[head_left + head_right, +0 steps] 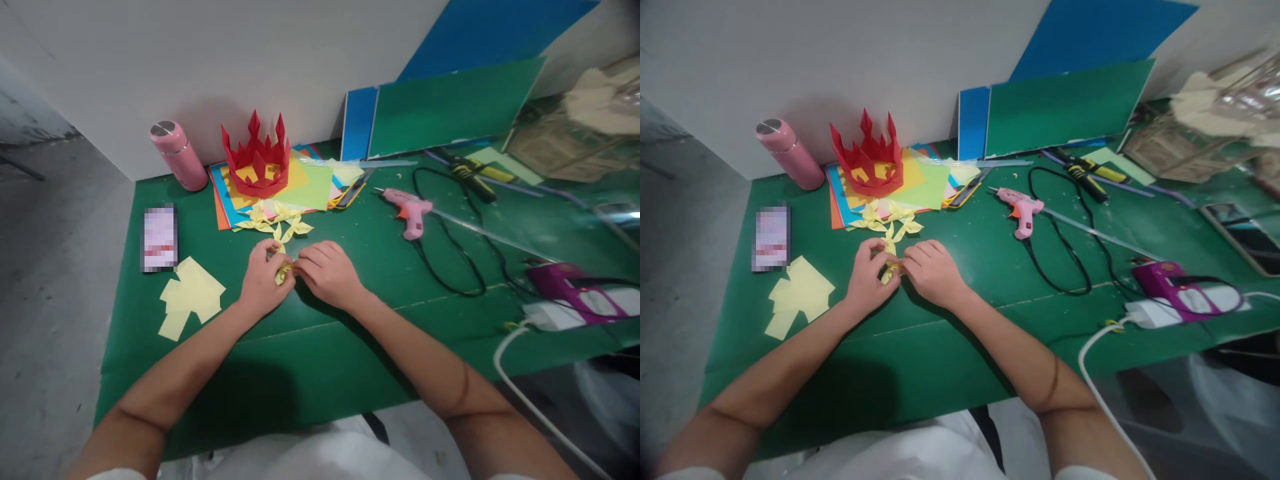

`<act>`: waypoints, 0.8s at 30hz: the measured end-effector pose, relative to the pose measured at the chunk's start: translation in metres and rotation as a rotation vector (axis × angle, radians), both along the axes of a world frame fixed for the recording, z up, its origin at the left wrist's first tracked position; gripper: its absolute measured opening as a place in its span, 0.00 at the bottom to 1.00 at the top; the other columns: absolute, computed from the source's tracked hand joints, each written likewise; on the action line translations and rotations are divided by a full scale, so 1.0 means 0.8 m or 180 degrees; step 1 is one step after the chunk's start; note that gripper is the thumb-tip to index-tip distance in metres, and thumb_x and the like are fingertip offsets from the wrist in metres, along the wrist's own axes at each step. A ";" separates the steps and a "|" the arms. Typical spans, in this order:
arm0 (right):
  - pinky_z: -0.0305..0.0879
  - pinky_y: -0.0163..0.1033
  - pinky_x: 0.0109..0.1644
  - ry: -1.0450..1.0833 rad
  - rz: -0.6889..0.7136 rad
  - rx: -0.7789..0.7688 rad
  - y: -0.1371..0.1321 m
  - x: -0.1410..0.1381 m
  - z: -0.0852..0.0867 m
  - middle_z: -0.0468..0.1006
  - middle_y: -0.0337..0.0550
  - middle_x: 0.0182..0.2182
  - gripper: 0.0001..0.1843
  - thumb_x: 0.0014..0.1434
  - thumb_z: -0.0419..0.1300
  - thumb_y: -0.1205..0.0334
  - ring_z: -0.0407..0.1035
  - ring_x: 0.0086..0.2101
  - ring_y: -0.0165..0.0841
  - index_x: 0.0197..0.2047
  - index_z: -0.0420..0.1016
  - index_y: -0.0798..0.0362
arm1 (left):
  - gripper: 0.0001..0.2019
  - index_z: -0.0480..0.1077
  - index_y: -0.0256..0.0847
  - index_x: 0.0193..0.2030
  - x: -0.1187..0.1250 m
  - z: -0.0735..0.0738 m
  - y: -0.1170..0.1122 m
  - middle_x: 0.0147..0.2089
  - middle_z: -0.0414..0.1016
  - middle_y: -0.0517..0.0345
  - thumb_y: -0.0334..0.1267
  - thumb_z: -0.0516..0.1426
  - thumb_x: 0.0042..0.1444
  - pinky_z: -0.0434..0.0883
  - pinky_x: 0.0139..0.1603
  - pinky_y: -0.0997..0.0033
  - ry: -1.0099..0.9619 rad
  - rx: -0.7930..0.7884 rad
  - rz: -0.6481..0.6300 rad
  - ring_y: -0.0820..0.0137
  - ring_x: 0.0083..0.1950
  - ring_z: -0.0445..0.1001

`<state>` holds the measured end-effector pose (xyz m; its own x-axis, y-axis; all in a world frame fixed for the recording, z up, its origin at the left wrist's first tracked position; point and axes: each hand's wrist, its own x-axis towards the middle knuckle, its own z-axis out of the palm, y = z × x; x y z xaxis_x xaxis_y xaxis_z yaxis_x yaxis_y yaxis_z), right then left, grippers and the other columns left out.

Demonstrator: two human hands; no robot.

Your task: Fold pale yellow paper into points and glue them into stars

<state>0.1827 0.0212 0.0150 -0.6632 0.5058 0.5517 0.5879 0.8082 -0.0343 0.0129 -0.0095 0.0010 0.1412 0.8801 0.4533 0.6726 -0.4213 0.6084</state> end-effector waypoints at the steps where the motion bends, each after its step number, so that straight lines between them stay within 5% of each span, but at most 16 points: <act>1: 0.57 0.40 0.43 -0.0003 0.0005 -0.0026 0.000 0.000 0.000 0.76 0.43 0.32 0.10 0.63 0.53 0.65 0.63 0.35 0.34 0.31 0.74 0.54 | 0.08 0.68 0.39 0.35 0.000 0.000 0.001 0.49 0.61 0.50 0.27 0.57 0.47 0.68 0.49 0.59 0.0061 0.0030 0.0014 0.63 0.48 0.65; 24: 0.57 0.40 0.42 -0.0030 0.0251 -0.0147 0.007 0.005 -0.005 0.75 0.43 0.32 0.11 0.63 0.53 0.64 0.63 0.34 0.33 0.31 0.73 0.53 | 0.03 0.69 0.40 0.33 -0.003 0.001 0.000 0.48 0.66 0.49 0.31 0.56 0.51 0.64 0.47 0.59 0.0689 0.0109 -0.0052 0.60 0.48 0.65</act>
